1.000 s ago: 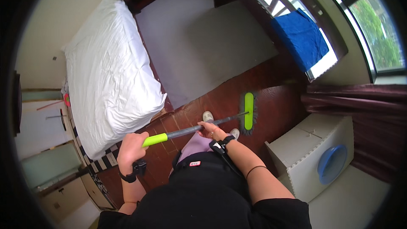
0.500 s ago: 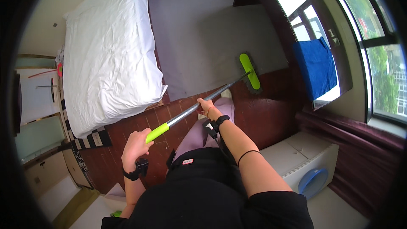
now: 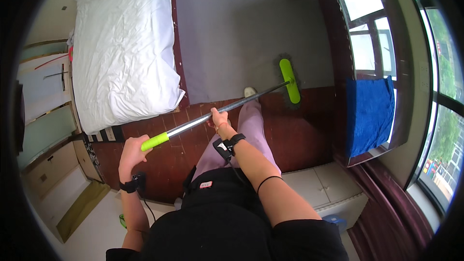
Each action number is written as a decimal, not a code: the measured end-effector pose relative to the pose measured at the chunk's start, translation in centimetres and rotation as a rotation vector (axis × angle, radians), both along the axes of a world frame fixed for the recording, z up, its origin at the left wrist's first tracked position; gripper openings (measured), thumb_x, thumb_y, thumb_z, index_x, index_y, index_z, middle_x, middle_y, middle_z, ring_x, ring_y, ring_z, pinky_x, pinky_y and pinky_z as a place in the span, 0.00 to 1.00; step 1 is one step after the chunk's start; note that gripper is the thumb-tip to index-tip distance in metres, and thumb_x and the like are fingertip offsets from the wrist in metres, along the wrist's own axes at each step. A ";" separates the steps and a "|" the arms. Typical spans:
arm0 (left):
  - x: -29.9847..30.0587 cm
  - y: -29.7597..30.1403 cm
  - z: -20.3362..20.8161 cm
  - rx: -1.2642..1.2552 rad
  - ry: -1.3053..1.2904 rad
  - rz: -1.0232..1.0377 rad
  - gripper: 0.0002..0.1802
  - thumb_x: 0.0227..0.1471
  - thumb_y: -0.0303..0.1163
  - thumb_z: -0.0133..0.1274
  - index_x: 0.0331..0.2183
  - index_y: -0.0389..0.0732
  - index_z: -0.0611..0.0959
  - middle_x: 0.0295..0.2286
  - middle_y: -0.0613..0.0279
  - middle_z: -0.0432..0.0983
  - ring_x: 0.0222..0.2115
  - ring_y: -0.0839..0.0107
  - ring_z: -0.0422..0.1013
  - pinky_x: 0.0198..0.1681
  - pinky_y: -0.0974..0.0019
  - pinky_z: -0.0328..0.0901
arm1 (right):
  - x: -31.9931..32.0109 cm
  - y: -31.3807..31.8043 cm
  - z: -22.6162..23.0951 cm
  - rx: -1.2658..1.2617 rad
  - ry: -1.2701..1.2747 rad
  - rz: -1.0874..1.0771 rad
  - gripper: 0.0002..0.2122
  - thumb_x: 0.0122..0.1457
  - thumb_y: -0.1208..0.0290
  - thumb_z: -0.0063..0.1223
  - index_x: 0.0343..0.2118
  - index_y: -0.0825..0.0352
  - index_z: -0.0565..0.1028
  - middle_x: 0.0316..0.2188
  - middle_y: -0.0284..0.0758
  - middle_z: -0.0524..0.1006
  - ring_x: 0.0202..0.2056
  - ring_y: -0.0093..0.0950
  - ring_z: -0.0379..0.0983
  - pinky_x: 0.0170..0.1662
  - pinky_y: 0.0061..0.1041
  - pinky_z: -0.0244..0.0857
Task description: Mopping the floor of a bedroom using a spray mop.
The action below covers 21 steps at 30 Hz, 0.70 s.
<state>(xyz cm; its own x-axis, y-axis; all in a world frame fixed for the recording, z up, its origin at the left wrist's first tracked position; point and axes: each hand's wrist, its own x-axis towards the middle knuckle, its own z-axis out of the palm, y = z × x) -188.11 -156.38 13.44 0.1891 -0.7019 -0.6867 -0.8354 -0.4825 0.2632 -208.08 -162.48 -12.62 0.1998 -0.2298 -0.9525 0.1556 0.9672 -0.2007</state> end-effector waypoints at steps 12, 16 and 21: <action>-15.9 -10.4 -14.4 -0.207 0.199 -0.343 0.09 0.36 0.26 0.49 0.28 0.44 0.71 0.15 0.53 0.69 0.20 0.53 0.69 0.22 0.54 0.63 | -21.9 -10.9 -8.7 -0.065 0.460 -0.025 0.12 0.45 0.63 0.46 0.19 0.68 0.65 0.13 0.31 0.62 0.13 0.23 0.60 0.12 0.21 0.59; -24.2 -12.9 -18.4 -0.258 0.271 -0.355 0.07 0.39 0.24 0.46 0.28 0.38 0.72 0.15 0.54 0.70 0.19 0.56 0.70 0.21 0.57 0.64 | -30.8 -14.7 -10.9 0.003 0.653 0.081 0.13 0.48 0.60 0.44 0.19 0.66 0.65 0.13 0.31 0.60 0.13 0.24 0.57 0.13 0.23 0.59; -27.5 -16.0 -17.5 -0.312 0.259 -0.293 0.07 0.37 0.21 0.47 0.26 0.36 0.70 0.14 0.53 0.69 0.17 0.57 0.70 0.18 0.58 0.64 | -33.7 -17.6 -11.1 0.084 0.575 -0.008 0.12 0.51 0.60 0.43 0.19 0.64 0.66 0.11 0.29 0.60 0.09 0.23 0.55 0.13 0.23 0.58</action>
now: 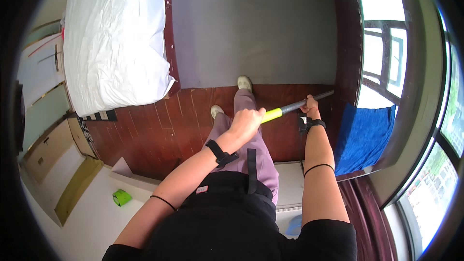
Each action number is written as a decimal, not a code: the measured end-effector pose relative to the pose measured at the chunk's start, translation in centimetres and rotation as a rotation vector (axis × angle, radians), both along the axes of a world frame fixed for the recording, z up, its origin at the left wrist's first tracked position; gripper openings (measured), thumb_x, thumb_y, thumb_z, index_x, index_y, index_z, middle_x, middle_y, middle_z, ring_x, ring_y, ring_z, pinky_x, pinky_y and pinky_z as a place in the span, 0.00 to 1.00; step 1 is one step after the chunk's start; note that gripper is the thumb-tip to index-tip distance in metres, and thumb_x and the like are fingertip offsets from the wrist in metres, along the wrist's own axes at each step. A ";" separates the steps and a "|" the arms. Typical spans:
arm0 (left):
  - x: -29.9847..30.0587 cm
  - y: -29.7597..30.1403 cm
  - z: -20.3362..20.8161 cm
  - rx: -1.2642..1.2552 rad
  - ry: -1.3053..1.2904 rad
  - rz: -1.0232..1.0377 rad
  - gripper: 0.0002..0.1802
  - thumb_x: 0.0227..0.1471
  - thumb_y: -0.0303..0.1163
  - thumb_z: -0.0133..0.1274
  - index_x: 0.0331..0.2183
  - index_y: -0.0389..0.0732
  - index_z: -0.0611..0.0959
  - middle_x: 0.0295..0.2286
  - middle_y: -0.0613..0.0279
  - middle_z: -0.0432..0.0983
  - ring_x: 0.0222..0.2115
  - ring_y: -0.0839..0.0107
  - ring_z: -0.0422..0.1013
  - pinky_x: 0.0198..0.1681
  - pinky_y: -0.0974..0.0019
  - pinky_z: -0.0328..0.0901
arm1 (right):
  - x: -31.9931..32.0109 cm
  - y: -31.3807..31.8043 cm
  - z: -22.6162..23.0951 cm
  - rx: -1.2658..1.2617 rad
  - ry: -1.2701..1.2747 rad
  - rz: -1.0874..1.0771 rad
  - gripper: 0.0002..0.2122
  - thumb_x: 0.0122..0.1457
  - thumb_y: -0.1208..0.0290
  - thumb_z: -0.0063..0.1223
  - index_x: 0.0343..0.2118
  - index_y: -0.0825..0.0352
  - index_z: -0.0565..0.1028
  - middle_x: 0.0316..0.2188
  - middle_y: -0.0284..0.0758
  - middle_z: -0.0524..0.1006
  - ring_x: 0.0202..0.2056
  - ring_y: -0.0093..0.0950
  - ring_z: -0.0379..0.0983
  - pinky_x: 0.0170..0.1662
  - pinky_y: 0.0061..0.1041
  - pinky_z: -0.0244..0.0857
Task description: Mopping the floor of a bedroom using a spray mop.
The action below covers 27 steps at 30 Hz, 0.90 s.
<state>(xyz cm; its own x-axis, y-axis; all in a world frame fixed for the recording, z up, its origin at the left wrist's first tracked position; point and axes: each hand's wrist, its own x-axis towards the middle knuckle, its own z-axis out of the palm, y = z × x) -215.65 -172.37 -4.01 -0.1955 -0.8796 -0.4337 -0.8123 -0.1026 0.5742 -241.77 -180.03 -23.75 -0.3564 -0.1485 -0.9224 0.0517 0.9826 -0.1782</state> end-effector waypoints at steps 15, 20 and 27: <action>20.3 13.1 17.3 0.166 -0.471 0.418 0.11 0.37 0.31 0.55 0.23 0.39 0.69 0.15 0.51 0.69 0.20 0.53 0.67 0.23 0.56 0.61 | 30.7 6.0 10.2 -0.091 -0.575 0.341 0.07 0.46 0.71 0.51 0.18 0.68 0.68 0.14 0.33 0.64 0.14 0.24 0.60 0.14 0.23 0.55; 17.7 20.1 18.7 0.245 -0.444 0.637 0.14 0.38 0.34 0.56 0.24 0.40 0.67 0.15 0.50 0.69 0.19 0.51 0.68 0.22 0.53 0.62 | 36.6 8.0 10.5 -0.075 -0.616 0.774 0.11 0.46 0.66 0.51 0.19 0.71 0.69 0.15 0.33 0.66 0.14 0.22 0.62 0.16 0.20 0.60; 12.5 30.5 18.2 0.388 -0.285 0.986 0.15 0.38 0.34 0.55 0.25 0.39 0.66 0.15 0.48 0.69 0.19 0.48 0.67 0.22 0.53 0.61 | 41.3 17.2 9.9 0.058 -0.654 1.272 0.24 0.44 0.66 0.46 0.34 0.80 0.49 0.11 0.40 0.67 0.08 0.26 0.64 0.06 0.23 0.53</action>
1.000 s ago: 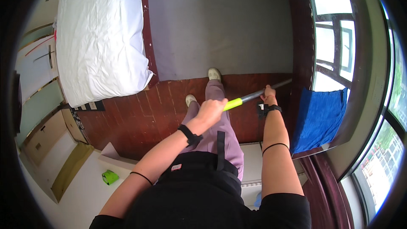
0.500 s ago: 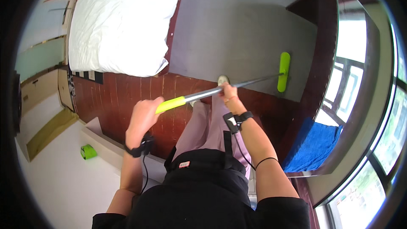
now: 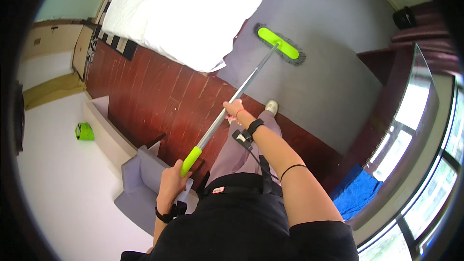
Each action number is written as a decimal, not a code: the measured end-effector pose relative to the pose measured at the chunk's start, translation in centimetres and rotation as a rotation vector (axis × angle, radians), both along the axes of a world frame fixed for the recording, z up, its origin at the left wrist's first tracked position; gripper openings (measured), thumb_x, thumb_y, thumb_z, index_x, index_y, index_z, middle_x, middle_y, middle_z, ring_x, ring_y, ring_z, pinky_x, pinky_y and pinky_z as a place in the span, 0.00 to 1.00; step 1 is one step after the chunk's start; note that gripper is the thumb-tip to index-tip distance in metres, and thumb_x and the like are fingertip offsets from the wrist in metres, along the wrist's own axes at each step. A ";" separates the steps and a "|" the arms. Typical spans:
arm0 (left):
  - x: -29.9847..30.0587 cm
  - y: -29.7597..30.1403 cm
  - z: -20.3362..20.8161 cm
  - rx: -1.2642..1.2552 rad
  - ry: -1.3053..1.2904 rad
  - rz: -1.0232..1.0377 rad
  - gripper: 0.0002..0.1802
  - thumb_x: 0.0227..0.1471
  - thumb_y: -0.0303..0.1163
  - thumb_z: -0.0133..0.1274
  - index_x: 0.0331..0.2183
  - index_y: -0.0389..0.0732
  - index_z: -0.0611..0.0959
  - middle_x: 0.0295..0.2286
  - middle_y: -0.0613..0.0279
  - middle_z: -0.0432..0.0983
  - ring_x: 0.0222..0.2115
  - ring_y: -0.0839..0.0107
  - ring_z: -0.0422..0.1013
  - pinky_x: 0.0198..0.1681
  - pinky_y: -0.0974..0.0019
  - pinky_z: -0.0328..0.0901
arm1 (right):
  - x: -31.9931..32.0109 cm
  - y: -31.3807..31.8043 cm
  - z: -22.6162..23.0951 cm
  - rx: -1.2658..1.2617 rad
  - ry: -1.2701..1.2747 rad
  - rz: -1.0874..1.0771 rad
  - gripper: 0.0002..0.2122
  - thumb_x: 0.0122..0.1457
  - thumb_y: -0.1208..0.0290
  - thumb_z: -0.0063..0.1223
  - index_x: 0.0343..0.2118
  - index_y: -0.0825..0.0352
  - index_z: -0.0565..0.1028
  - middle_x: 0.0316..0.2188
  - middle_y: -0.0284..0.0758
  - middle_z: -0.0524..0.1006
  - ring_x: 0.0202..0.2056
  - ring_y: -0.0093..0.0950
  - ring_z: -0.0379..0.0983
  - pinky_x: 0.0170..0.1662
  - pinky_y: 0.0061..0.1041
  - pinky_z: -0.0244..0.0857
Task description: Mopping the floor of a bedroom using a spray mop.
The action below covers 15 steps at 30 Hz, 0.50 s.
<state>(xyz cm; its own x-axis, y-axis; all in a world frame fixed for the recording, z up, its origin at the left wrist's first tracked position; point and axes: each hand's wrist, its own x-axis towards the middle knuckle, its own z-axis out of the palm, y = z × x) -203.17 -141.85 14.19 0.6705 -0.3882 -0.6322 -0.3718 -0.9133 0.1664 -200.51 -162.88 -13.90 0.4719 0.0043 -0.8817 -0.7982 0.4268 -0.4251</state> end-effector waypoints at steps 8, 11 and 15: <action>-2.4 13.1 7.4 0.090 0.001 0.305 0.11 0.36 0.30 0.55 0.23 0.39 0.70 0.11 0.51 0.68 0.19 0.53 0.68 0.24 0.57 0.61 | -2.4 19.0 3.8 -0.056 0.082 0.241 0.16 0.43 0.64 0.51 0.19 0.78 0.71 0.14 0.41 0.72 0.11 0.28 0.67 0.12 0.24 0.61; -4.5 16.9 8.6 0.168 0.058 0.501 0.11 0.36 0.29 0.56 0.22 0.38 0.70 0.11 0.53 0.69 0.15 0.58 0.69 0.23 0.61 0.62 | -3.5 22.9 5.7 0.065 0.140 0.376 0.17 0.43 0.63 0.48 0.25 0.77 0.69 0.14 0.40 0.72 0.10 0.25 0.66 0.09 0.23 0.56; -5.6 19.8 7.1 0.122 0.065 0.685 0.11 0.36 0.28 0.57 0.21 0.37 0.70 0.11 0.54 0.69 0.13 0.63 0.70 0.22 0.62 0.63 | -2.9 24.5 6.4 0.154 0.188 0.428 0.13 0.45 0.64 0.48 0.16 0.72 0.73 0.14 0.37 0.73 0.09 0.22 0.64 0.09 0.21 0.55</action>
